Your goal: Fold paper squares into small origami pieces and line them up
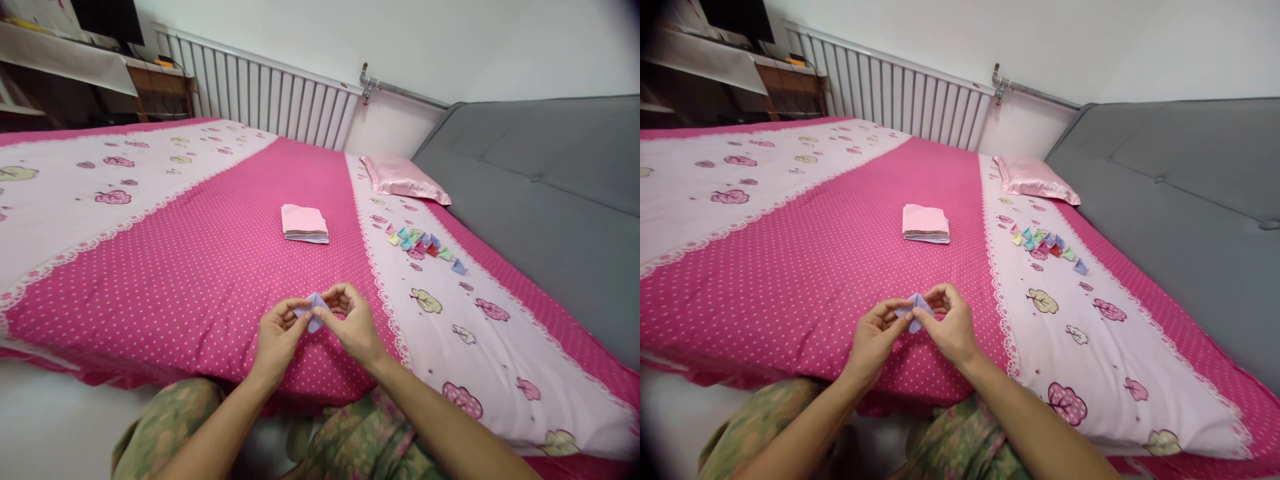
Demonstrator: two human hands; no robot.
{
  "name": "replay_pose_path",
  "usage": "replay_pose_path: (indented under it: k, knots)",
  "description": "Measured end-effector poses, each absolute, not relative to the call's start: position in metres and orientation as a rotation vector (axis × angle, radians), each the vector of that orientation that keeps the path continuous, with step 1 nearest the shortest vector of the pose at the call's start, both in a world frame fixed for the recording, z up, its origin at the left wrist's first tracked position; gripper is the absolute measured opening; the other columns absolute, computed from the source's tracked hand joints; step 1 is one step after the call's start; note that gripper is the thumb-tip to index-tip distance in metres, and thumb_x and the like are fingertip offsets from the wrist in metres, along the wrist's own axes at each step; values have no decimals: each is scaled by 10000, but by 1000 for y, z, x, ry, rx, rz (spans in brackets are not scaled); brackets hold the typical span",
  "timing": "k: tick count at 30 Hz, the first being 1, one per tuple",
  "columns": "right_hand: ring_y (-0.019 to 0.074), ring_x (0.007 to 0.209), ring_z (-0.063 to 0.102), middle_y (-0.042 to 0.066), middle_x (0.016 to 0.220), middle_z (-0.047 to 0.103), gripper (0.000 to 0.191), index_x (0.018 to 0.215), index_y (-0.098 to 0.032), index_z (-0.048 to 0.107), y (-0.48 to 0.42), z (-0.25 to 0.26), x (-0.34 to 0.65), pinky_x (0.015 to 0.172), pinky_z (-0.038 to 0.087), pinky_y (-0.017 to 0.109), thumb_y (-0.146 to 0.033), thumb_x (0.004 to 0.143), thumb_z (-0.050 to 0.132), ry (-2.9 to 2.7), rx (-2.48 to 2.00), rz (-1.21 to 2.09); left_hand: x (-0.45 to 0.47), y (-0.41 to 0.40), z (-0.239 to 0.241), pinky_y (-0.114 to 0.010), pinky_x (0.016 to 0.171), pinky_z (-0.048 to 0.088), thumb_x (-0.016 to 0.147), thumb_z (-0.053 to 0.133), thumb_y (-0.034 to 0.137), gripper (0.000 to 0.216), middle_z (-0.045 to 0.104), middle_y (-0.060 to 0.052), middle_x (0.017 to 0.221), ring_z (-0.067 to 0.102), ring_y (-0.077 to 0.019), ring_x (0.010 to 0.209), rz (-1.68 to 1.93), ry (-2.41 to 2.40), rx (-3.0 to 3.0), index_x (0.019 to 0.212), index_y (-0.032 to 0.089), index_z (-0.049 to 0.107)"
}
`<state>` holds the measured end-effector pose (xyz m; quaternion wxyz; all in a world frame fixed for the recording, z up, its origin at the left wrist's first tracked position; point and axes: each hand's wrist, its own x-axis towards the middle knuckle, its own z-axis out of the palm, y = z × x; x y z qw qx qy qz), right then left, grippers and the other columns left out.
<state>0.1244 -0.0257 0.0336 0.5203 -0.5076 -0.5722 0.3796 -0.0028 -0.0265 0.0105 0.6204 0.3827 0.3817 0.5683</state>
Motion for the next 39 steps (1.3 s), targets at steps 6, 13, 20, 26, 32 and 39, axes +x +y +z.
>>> replay_pose_path:
  k: [6, 13, 20, 26, 32, 39]
  knots:
    - [101, 556, 524, -14, 648, 567, 318, 938, -162, 599, -21, 31, 129, 521, 433, 213, -279, 653, 680, -1334, -1217, 1108, -3, -28, 11, -243, 666, 483, 675, 666, 211, 529, 697, -33, 756, 640, -136, 693, 1189, 799, 949, 1165, 148, 479]
    - [134, 594, 581, 35, 677, 663, 216, 736, -147, 676, -21, 36, 131, 552, 454, 241, -329, 621, 699, -1216, -1223, 1229, -2, -27, 9, -220, 510, 451, 581, 734, 311, 389, 690, -47, 636, 626, -142, 546, 1012, 894, 954, 903, 118, 633]
    - [122, 547, 558, 33, 637, 668, 225, 685, -133, 690, -20, 41, 133, 525, 435, 237, -348, 620, 699, -1141, -1273, 1199, -1, -26, 4, -201, 461, 419, 608, 707, 383, 306, 699, -90, 626, 623, -135, 499, 888, 880, 981, 734, 108, 661]
    - [103, 527, 529, 23, 611, 649, 229, 673, -122, 683, -20, 40, 134, 507, 410, 220, -347, 635, 695, -1140, -1272, 1199, -2, -26, 6, -195, 464, 423, 597, 713, 383, 312, 696, -83, 601, 619, -125, 481, 892, 879, 994, 727, 104, 665]
    - [116, 595, 558, 20, 678, 650, 266, 790, -135, 673, -19, 40, 135, 561, 428, 229, -335, 618, 710, -1180, -1232, 1287, -3, -25, 5, -188, 464, 435, 593, 714, 394, 320, 695, -78, 599, 621, -122, 489, 903, 893, 970, 714, 103, 658]
    - [88, 511, 478, -19, 544, 563, 242, 582, -130, 613, -18, 33, 137, 517, 367, 218, -350, 661, 676, -1332, -1222, 1225, -3, -23, 3, -203, 472, 460, 588, 712, 420, 339, 687, -69, 596, 623, -132, 505, 941, 918, 988, 689, 103, 643]
